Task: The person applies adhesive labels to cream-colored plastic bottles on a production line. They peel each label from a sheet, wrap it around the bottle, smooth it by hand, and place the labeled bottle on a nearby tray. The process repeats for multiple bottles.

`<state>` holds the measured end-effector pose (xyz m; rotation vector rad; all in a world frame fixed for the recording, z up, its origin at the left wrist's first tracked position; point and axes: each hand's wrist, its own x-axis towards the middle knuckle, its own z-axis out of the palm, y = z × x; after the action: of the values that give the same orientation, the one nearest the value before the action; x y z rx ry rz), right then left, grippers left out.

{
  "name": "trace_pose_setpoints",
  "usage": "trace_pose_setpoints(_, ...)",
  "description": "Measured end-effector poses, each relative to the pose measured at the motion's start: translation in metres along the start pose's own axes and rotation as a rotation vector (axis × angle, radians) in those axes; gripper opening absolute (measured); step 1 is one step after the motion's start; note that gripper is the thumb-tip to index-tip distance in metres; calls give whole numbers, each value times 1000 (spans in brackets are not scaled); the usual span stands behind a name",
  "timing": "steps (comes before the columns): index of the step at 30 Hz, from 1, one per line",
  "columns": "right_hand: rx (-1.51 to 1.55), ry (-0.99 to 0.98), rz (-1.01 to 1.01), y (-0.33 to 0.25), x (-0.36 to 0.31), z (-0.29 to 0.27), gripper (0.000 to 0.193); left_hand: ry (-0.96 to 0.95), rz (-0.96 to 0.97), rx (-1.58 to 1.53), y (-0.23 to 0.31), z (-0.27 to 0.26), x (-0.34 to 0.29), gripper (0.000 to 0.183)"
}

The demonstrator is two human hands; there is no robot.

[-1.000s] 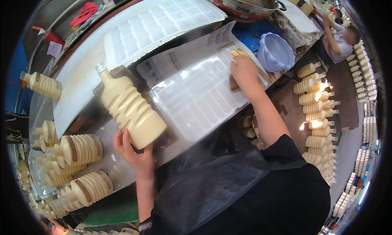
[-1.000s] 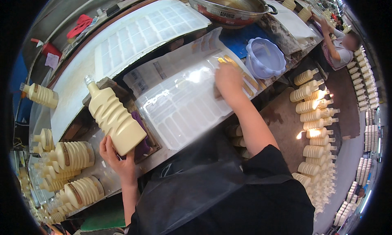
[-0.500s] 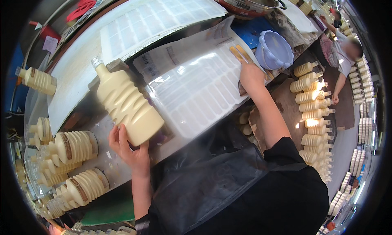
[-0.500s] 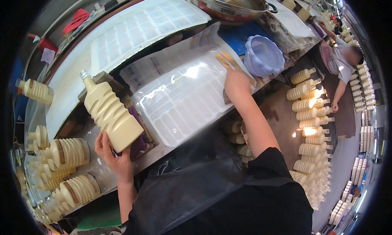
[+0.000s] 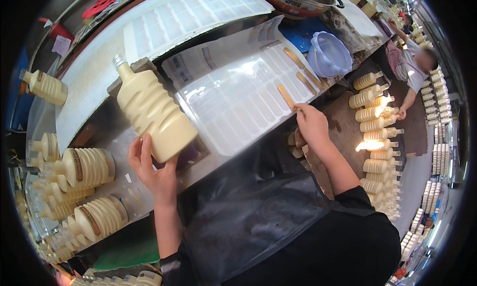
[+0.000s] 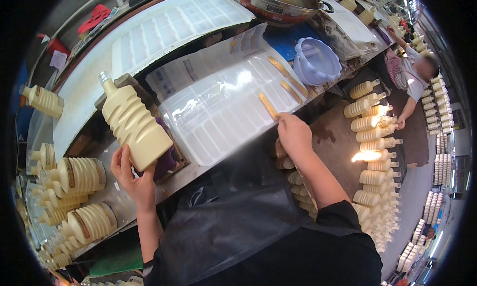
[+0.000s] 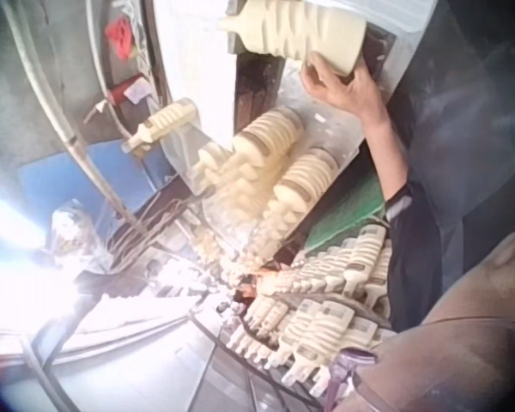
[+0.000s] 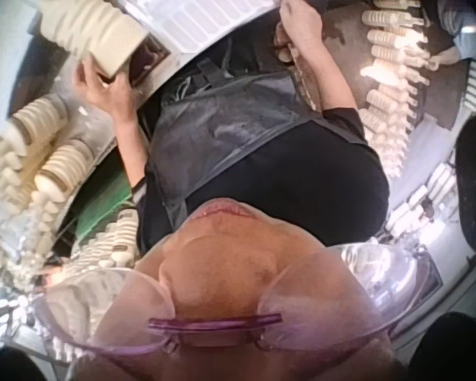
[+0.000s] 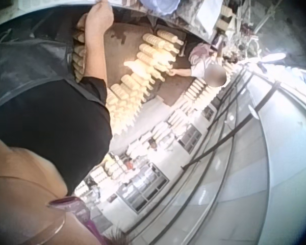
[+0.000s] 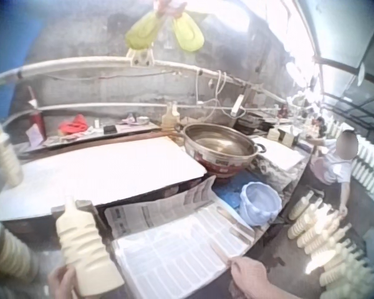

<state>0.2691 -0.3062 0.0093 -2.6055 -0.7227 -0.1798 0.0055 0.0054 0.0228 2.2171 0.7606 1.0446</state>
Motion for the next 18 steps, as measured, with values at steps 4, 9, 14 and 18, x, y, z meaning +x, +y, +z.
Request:
trace_pose_setpoints(4, 493, -231, 647, 26, 7, 31, 46, -5, 50, -10, -2, -4, 2, 70)
trace_pose_setpoints(9, 1062, -179, 852, 42, 0, 37, 38, -38, 70, -8, -5, -8, 1, 74)
trace_pose_setpoints(14, 565, 12, 436, 24, 18, 1, 20, 9, -126, -393, -2, -7, 8, 84)
trace_pose_setpoints(18, 495, -169, 229, -55, 65, -12, 20, 22, -331, -537, -4, 0, 37, 79)
